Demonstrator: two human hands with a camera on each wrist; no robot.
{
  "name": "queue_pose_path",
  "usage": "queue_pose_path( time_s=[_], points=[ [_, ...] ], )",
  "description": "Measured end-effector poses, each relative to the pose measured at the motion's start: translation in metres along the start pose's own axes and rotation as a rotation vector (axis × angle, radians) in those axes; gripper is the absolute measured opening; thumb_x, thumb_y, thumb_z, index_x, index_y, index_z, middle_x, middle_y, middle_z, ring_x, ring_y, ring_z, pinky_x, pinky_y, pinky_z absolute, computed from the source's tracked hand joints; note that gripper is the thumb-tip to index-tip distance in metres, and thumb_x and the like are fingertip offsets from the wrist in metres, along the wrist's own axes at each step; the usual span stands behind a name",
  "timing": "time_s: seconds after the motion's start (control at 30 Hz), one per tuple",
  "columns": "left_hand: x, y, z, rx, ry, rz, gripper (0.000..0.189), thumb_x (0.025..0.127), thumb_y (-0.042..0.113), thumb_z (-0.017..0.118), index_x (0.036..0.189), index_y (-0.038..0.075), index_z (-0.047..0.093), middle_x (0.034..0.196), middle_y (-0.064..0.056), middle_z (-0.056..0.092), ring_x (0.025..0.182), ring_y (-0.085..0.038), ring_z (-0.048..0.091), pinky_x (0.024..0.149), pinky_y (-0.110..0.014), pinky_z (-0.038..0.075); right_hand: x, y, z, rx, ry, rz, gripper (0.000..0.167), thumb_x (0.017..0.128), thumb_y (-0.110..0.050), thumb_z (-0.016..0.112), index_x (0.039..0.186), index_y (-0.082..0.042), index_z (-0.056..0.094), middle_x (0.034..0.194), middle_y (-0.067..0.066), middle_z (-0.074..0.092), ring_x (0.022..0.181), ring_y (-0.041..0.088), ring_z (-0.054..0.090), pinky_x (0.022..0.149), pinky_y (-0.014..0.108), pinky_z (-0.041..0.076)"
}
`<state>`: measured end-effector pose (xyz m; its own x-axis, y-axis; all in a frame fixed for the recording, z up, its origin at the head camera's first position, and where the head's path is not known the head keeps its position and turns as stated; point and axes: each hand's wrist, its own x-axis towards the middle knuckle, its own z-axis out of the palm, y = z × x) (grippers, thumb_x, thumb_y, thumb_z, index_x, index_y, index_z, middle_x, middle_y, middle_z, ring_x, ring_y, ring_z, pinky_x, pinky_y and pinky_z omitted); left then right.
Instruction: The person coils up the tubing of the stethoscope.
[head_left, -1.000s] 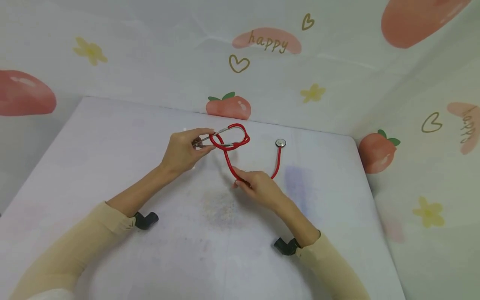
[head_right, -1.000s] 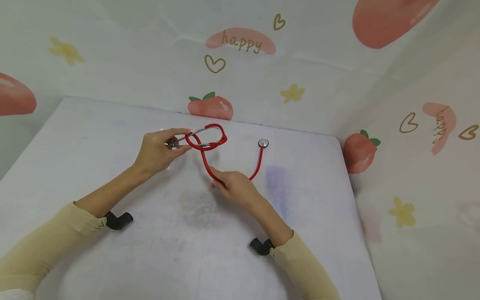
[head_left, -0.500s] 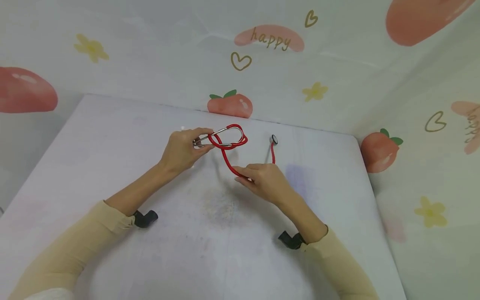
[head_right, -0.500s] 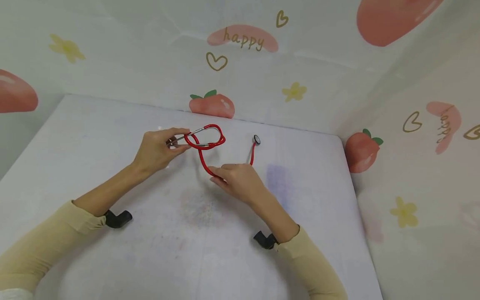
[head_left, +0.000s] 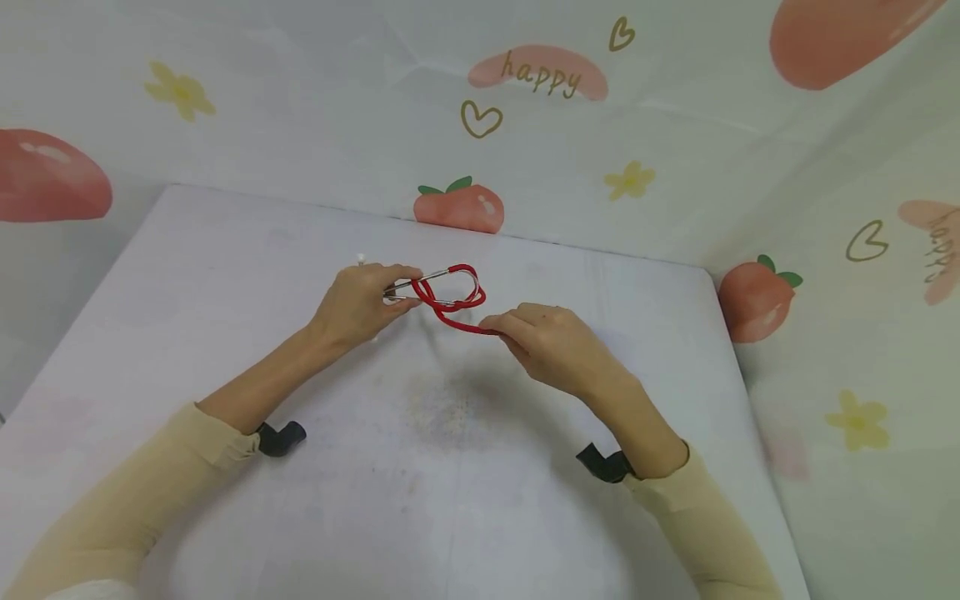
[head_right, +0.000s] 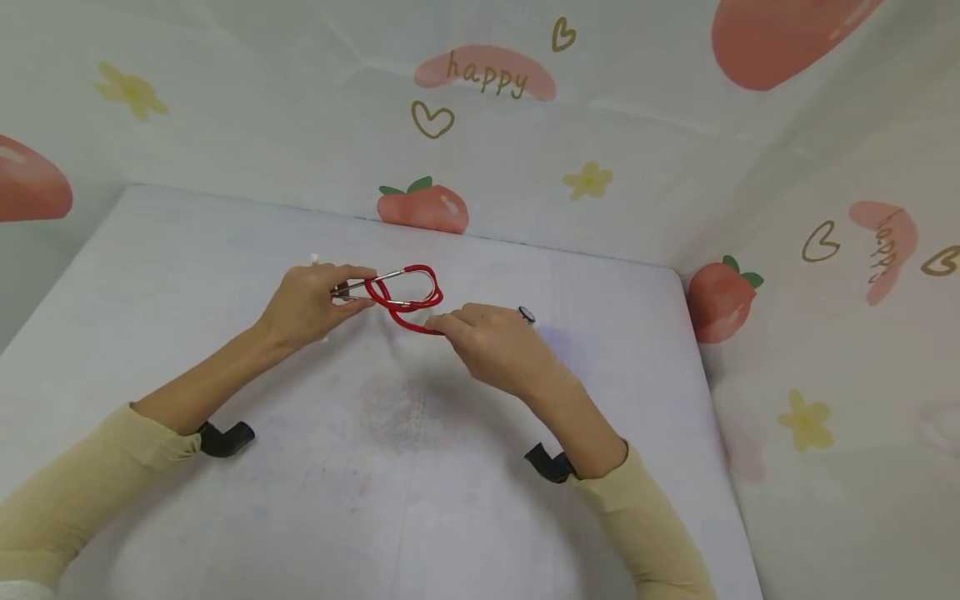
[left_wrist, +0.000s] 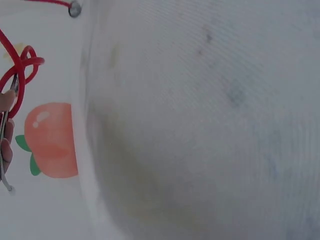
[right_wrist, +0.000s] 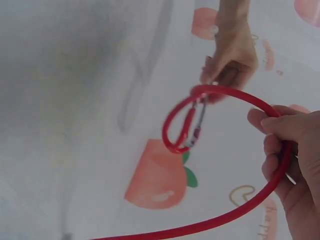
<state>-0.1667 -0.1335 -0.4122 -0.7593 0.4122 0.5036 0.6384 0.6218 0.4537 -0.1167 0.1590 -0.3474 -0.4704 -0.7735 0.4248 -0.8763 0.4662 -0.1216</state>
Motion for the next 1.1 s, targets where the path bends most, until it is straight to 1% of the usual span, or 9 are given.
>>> queue_pose_path(
  time_s=[0.17,0.3,0.43,0.5,0.67,0.8,0.93,1.0,1.1],
  points=[
    [-0.002,0.004,-0.001,0.021,-0.027,0.059,0.043,0.074,0.012,0.088,0.115,0.009,0.073,0.091,-0.006,0.074,0.068,-0.019,0.061,0.062,-0.035,0.05,0.004,0.003,-0.013,-0.002,0.073,-0.058,0.028,0.076,-0.002,0.084,0.101,-0.011,0.076,0.088,-0.002,0.075,0.078,0.012,0.07,0.068,0.027,0.057],
    [-0.004,0.008,0.001,0.027,-0.039,0.111,0.043,0.075,0.013,0.088,0.115,0.01,0.072,0.088,-0.005,0.073,0.07,-0.019,0.062,0.061,-0.034,0.051,0.008,0.006,-0.018,0.049,0.096,-0.057,0.023,0.078,-0.005,0.084,0.099,-0.008,0.075,0.088,-0.001,0.074,0.077,0.011,0.068,0.069,0.026,0.057],
    [-0.006,0.012,0.004,0.01,-0.054,0.133,0.043,0.077,0.014,0.087,0.115,0.009,0.068,0.096,-0.005,0.074,0.077,-0.02,0.067,0.066,-0.034,0.055,0.011,0.008,-0.021,0.15,0.076,-0.055,0.023,0.08,0.001,0.08,0.101,-0.006,0.073,0.092,0.001,0.072,0.083,0.014,0.066,0.073,0.026,0.056],
    [-0.006,0.014,0.005,-0.003,-0.064,0.146,0.043,0.077,0.013,0.087,0.115,0.008,0.066,0.102,-0.004,0.074,0.08,-0.019,0.068,0.068,-0.034,0.056,0.012,0.009,-0.022,0.173,0.065,-0.063,0.024,0.08,0.002,0.08,0.102,-0.006,0.074,0.093,0.001,0.073,0.084,0.014,0.066,0.074,0.026,0.056],
    [-0.007,0.02,0.007,-0.077,-0.102,0.214,0.044,0.074,0.009,0.089,0.113,0.008,0.068,0.107,-0.001,0.074,0.081,-0.017,0.069,0.07,-0.031,0.058,0.02,0.011,-0.026,0.17,0.073,-0.068,0.025,0.078,-0.002,0.083,0.101,-0.008,0.076,0.091,-0.001,0.075,0.08,0.012,0.069,0.071,0.026,0.056],
    [-0.008,0.025,0.008,-0.168,-0.133,0.29,0.045,0.073,0.008,0.089,0.113,0.007,0.069,0.113,-0.002,0.071,0.091,-0.015,0.069,0.073,-0.028,0.058,0.026,0.017,-0.025,0.195,0.115,-0.055,0.025,0.076,-0.004,0.085,0.099,-0.007,0.076,0.088,0.0,0.074,0.074,0.011,0.068,0.064,0.025,0.055],
    [-0.008,0.031,0.007,-0.237,-0.111,0.36,0.046,0.072,0.006,0.089,0.114,0.007,0.071,0.113,-0.003,0.07,0.098,-0.016,0.068,0.077,-0.028,0.058,0.029,0.024,-0.021,0.197,0.165,-0.017,0.023,0.075,-0.008,0.087,0.096,-0.006,0.077,0.083,0.001,0.073,0.067,0.01,0.064,0.057,0.023,0.051],
    [-0.009,0.033,0.007,-0.254,-0.088,0.381,0.047,0.071,0.007,0.09,0.115,0.007,0.072,0.112,-0.003,0.072,0.097,-0.015,0.069,0.078,-0.028,0.058,0.029,0.027,-0.018,0.216,0.188,0.012,0.022,0.075,-0.009,0.087,0.095,-0.006,0.078,0.082,0.001,0.073,0.066,0.01,0.063,0.056,0.024,0.05],
    [-0.009,0.037,0.006,-0.267,-0.057,0.399,0.049,0.07,0.007,0.09,0.116,0.007,0.072,0.111,-0.003,0.073,0.093,-0.014,0.07,0.077,-0.027,0.058,0.03,0.032,-0.012,0.263,0.212,0.044,0.023,0.076,-0.005,0.086,0.097,-0.004,0.079,0.085,0.004,0.074,0.07,0.013,0.066,0.059,0.025,0.053]
  ],
)
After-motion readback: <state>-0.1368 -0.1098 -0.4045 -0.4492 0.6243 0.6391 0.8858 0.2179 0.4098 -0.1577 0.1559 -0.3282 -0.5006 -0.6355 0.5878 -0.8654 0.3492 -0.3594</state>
